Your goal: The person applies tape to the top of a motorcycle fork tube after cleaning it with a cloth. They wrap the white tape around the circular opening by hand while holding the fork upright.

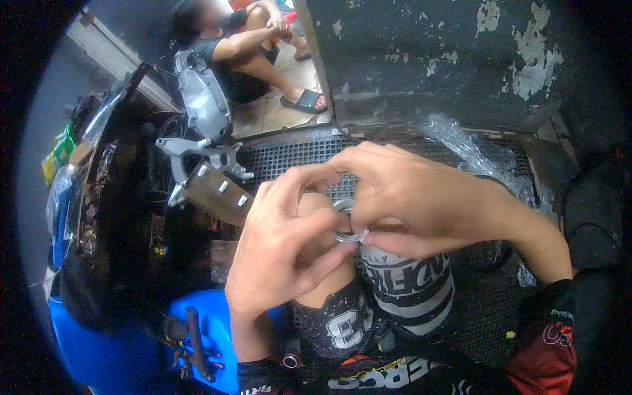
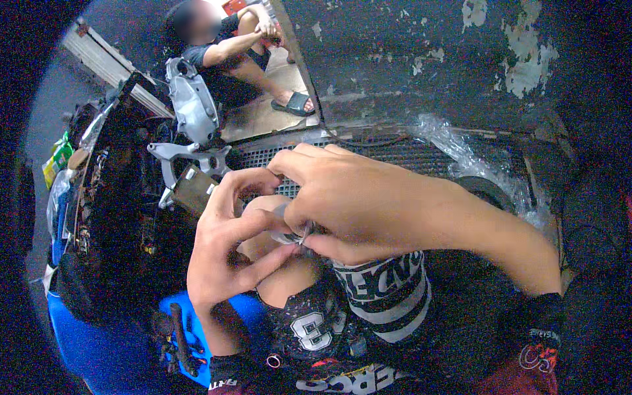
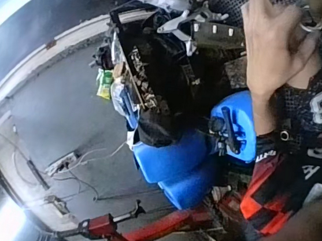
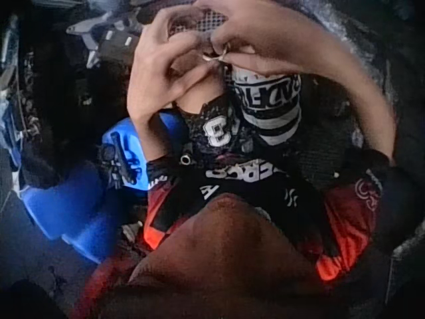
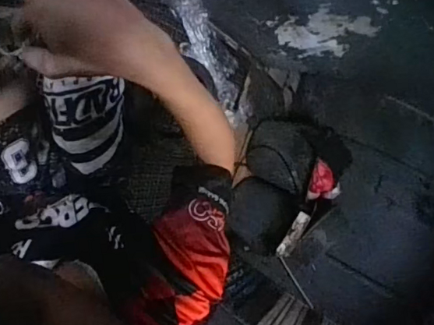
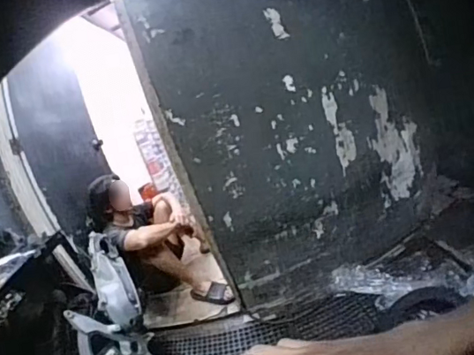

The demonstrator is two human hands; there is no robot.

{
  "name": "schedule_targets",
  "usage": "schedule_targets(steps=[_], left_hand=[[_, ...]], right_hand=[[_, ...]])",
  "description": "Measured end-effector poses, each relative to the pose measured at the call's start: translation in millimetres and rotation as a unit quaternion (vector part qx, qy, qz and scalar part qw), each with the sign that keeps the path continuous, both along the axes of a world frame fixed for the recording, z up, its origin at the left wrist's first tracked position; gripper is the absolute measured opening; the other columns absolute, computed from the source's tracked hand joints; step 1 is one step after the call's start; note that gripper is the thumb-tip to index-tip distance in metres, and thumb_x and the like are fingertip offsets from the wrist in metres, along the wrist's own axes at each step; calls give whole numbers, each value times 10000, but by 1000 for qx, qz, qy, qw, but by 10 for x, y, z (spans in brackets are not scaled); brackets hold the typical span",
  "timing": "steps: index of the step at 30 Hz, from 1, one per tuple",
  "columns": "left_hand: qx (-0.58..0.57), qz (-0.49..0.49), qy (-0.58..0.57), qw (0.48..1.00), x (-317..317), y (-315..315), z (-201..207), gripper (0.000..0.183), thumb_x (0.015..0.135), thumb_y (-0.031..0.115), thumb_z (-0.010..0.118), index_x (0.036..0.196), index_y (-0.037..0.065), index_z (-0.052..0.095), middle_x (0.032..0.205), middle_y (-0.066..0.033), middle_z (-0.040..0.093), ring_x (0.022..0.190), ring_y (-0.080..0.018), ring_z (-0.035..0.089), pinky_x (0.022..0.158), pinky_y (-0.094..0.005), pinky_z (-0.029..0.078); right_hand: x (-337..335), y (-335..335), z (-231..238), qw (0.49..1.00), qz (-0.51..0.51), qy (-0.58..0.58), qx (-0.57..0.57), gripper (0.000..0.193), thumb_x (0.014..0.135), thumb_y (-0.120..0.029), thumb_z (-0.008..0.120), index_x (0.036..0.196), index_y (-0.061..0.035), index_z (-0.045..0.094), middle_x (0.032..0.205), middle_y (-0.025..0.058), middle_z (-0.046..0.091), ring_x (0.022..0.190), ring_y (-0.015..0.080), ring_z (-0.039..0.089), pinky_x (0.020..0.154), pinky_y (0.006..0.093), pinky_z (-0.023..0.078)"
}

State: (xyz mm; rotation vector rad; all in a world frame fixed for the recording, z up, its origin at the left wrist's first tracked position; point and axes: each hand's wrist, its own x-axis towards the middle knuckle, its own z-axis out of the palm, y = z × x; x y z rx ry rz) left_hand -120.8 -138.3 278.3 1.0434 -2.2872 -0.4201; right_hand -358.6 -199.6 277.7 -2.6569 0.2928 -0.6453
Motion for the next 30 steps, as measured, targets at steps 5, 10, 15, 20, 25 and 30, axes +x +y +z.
schedule_targets(steps=[5,10,15,20,25,30], left_hand=[[-28,-37,14,999,26,-14,-74,338,667,135,890,965,82,738,1296,-196,610,1224,-356,597,986,-450,452],[-20,-4,142,990,108,26,-317,566,652,199,953,1133,29,708,1303,-203,619,1231,-352,605,1036,-457,471],[4,-9,151,988,42,7,-416,803,679,273,951,1355,5,609,1278,-200,643,1196,-366,622,1047,-450,464],[89,-19,173,981,62,-86,-553,815,682,278,942,1376,24,598,1225,-154,680,1156,-334,638,1015,-426,454],[103,3,177,979,63,-37,-653,820,672,285,941,1372,30,597,1200,-128,700,1116,-323,651,998,-420,452],[72,-13,169,983,121,-66,-651,815,663,265,963,1341,-12,604,1222,-159,700,1138,-311,673,1005,-417,493]], right_hand=[[-68,51,55,997,-2,-10,80,191,780,-114,768,957,-56,723,1223,228,634,1303,412,524,1075,511,422],[-220,104,8,975,-68,-143,155,367,749,-94,811,1104,-49,729,1245,204,661,1223,358,620,1028,458,484],[-203,114,-311,969,-107,-160,152,394,762,-96,807,1125,-17,677,1172,181,659,1136,354,637,1003,446,502],[-80,139,-442,968,-99,-163,160,449,766,-116,791,1183,-37,646,1194,152,653,1157,351,625,1001,448,491],[-54,168,-468,955,-124,-171,207,472,760,-123,780,1205,-61,634,1187,151,655,1146,367,628,996,450,480],[-43,166,-632,945,-128,-211,216,413,748,-121,796,1132,-56,659,1151,141,677,1091,328,664,968,436,507]])
